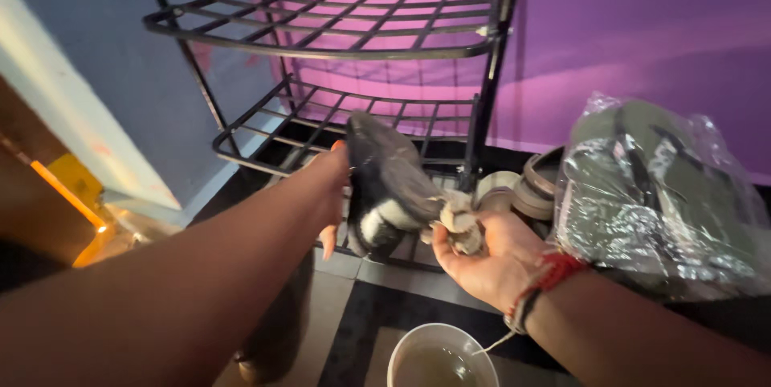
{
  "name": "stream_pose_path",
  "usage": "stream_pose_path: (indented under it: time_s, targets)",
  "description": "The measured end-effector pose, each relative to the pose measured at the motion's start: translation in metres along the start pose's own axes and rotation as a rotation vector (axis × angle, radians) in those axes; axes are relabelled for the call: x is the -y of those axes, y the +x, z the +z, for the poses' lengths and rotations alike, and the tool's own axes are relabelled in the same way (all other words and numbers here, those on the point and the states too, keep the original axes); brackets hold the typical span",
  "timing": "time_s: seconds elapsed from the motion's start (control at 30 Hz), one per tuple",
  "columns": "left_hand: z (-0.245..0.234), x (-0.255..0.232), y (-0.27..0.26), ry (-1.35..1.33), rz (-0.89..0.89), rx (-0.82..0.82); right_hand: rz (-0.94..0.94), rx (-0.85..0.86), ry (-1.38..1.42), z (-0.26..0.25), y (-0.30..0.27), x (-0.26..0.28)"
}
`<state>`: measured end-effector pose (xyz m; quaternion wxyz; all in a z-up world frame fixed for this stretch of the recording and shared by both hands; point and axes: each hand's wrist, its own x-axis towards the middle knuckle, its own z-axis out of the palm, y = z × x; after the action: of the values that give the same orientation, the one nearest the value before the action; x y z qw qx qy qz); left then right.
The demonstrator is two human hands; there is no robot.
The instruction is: The person wipes a black sneaker with a cloth, dipping the cloth into a bucket of water to clean the shoe's exterior and sole. The person handles the shoe one at a time, rotating it to wipe different sides and placing it on a metal shoe rack.
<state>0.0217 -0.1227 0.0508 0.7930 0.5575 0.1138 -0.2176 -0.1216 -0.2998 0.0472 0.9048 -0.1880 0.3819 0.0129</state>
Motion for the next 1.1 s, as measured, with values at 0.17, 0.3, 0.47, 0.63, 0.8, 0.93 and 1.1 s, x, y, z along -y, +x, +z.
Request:
stream_pose_path:
  time_s: [0.17, 0.3, 0.47, 0.63, 0.8, 0.93, 1.1]
  targets:
    - [-0.003, -0.019, -0.096, 0.156, -0.268, -0.126, 0.000, 0.158, 0.037, 0.023, 0.009, 0.000]
    - [-0.013, -0.009, -0.113, 0.092, -0.057, -0.024, -0.056, 0.177, -0.071, 0.041, -0.007, -0.002]
    - [-0.019, 0.036, -0.119, 0.733, 0.353, -0.197, -0.100, 0.442, -0.264, 0.053, -0.024, -0.016]
    - [-0.031, 0.037, -0.109, 0.799, 0.537, -0.143, -0.637, 0.436, -0.618, 0.064, -0.042, -0.017]
    - [-0.029, 0.031, -0.117, 0.881, 0.572, -0.156, -1.109, 0.564, -1.063, 0.098, -0.051, -0.003]
    - [-0.023, 0.026, -0.124, 0.983, 0.585, -0.173, -1.418, 0.891, -1.576, 0.113, -0.055, -0.014]
    - [-0.029, 0.018, -0.132, 1.038, 0.437, -0.174, -1.186, 0.816, -2.077, 0.110, -0.085, -0.027]
